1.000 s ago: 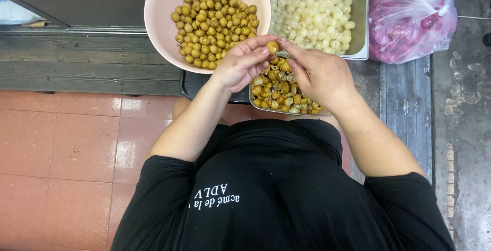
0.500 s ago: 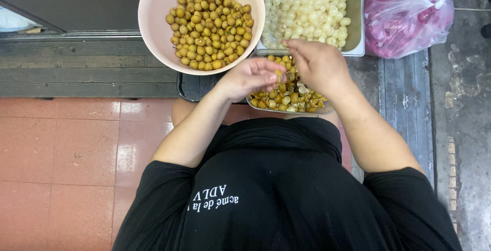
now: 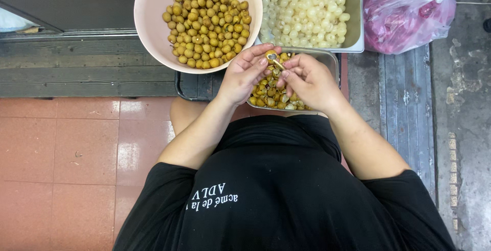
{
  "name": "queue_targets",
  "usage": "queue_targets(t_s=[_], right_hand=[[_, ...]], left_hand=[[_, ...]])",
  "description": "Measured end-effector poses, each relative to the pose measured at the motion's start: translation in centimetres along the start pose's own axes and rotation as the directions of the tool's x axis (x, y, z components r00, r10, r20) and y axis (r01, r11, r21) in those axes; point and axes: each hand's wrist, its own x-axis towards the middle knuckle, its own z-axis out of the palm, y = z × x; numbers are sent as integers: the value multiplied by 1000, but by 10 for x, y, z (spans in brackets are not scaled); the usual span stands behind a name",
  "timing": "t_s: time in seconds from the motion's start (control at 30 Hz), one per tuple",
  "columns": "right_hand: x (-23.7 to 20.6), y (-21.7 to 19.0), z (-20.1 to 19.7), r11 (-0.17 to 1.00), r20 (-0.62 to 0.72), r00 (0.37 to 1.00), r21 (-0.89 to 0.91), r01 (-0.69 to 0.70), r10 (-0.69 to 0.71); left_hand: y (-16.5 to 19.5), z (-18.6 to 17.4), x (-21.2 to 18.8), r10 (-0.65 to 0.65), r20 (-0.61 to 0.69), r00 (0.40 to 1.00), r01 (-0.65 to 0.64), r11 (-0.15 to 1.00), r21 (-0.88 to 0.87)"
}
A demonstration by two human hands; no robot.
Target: The person sits on the floor peeling longans one at a time, removing the shells into a tray and placing the peeled fruit into a separate tray, occasionally using a small stick to push out the seed. They repeatedly take whole longans from a large bowl and discard shells as they work.
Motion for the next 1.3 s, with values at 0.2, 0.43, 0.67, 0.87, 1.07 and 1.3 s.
queue_targets(t_s=[0.2, 0.43, 0.67, 0.87, 1.07, 1.3], right_hand=[[5, 11, 5, 989, -36, 995, 117, 95, -91], [9, -3, 22, 988, -108, 986, 76, 135, -126], [-4, -31, 33, 593, -45, 812, -707, 386, -582], [-5, -38, 34, 339, 61, 825, -893, 297, -562], [-11, -32, 36, 195, 175, 832, -928, 318, -527], [3, -30, 14, 333, 122, 890, -898, 288, -440]], left_hand=[[-1, 4, -2, 155, 25, 988, -157, 977, 143], [-3, 8, -6, 338, 79, 938, -347, 912, 217], [17, 26, -11, 396, 11, 918, -319, 723, 613], [25, 17, 0, 440, 205, 874, -323, 212, 922], [25, -5, 22, -290, -194, 937, 319, 488, 812], [19, 14, 12, 157, -3, 988, -33, 224, 974]])
